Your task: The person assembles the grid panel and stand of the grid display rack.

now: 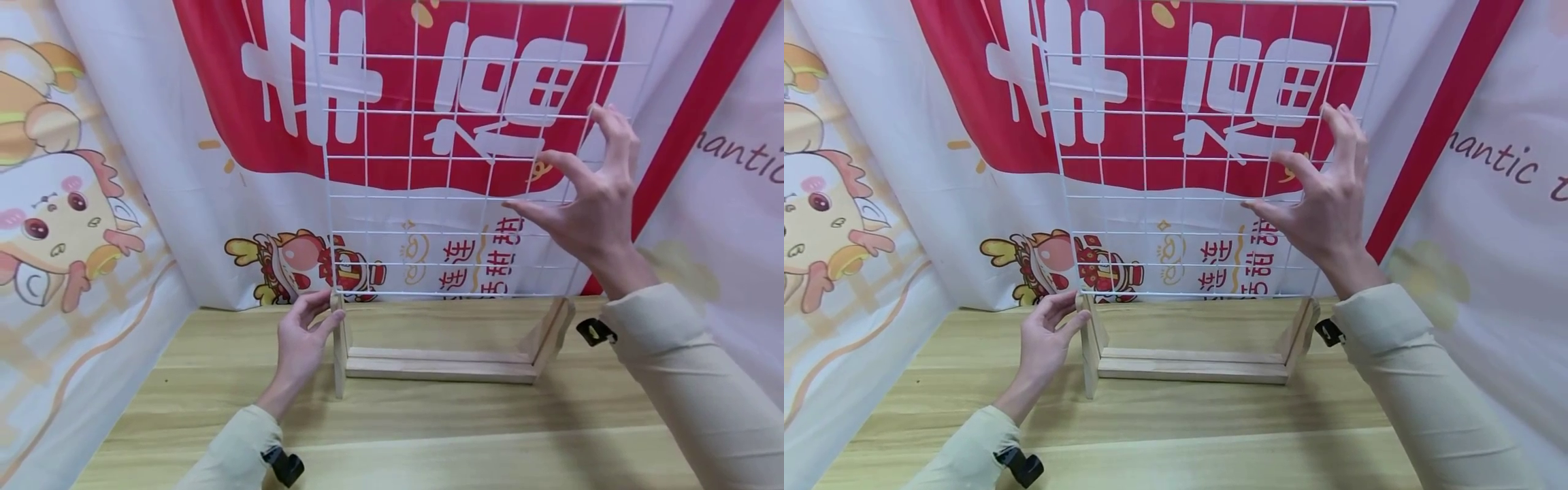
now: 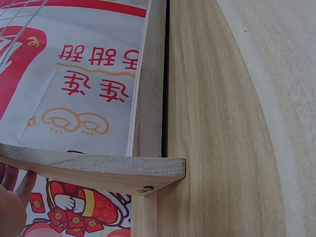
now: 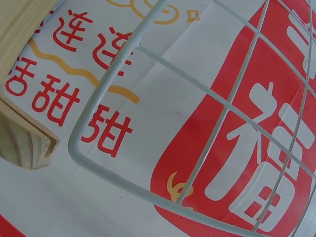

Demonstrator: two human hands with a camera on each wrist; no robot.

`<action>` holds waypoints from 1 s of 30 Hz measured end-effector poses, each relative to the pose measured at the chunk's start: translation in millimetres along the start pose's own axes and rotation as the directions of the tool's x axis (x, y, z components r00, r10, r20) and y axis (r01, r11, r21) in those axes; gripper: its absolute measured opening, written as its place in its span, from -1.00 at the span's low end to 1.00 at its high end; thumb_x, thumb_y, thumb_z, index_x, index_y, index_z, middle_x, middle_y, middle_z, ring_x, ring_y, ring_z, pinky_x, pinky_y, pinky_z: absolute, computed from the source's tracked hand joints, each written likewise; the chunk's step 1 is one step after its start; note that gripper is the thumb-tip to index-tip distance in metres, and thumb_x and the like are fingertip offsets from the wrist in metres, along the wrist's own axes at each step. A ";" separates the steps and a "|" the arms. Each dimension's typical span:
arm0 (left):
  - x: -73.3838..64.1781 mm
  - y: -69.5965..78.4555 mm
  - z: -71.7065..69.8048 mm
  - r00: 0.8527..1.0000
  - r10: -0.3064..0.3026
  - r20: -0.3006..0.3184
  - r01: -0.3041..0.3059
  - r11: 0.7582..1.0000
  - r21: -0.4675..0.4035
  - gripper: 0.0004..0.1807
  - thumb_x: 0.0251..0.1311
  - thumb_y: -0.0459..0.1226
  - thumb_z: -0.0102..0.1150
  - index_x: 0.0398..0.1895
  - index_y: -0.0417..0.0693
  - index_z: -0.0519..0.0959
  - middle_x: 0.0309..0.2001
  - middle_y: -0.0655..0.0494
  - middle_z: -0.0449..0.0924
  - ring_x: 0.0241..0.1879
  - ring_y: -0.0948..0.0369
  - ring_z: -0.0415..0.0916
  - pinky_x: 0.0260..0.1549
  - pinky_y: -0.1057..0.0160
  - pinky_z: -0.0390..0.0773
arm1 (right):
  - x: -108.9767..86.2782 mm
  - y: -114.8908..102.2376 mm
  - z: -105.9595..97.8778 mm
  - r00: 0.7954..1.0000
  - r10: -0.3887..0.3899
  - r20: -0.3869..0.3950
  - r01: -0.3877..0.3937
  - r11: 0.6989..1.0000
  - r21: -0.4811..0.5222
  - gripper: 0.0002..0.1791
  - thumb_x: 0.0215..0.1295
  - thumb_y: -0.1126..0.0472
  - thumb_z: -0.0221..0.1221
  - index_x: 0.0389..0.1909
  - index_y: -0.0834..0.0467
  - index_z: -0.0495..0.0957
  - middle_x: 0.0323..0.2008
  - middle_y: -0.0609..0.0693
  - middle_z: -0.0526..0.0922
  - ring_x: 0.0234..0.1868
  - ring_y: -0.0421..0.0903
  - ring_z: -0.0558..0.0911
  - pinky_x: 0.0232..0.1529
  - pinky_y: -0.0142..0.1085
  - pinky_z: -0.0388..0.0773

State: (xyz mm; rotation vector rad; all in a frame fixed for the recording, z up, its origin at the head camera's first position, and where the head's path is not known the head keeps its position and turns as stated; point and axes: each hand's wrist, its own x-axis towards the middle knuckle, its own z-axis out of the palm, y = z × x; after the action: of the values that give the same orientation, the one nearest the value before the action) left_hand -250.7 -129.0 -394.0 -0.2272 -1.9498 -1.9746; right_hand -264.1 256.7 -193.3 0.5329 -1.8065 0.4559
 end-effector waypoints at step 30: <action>-5.0 1.1 -1.9 0.999 -0.036 0.002 0.036 0.999 0.023 -0.56 0.34 -0.43 0.38 0.26 -0.15 0.57 0.23 -0.10 0.65 0.25 0.17 0.62 0.19 0.40 0.70 | -15.5 -0.2 -2.5 1.000 -0.016 -0.003 0.016 0.999 -0.036 -0.17 0.17 -0.48 0.31 0.16 0.13 0.74 0.62 0.18 0.29 0.70 0.07 0.15 0.69 0.25 0.15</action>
State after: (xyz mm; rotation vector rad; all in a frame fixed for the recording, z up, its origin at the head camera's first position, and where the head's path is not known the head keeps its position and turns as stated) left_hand -245.4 -130.2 -394.8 -0.1904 -1.9899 -1.9744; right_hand -258.1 259.9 -207.4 0.5206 -1.8025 0.4122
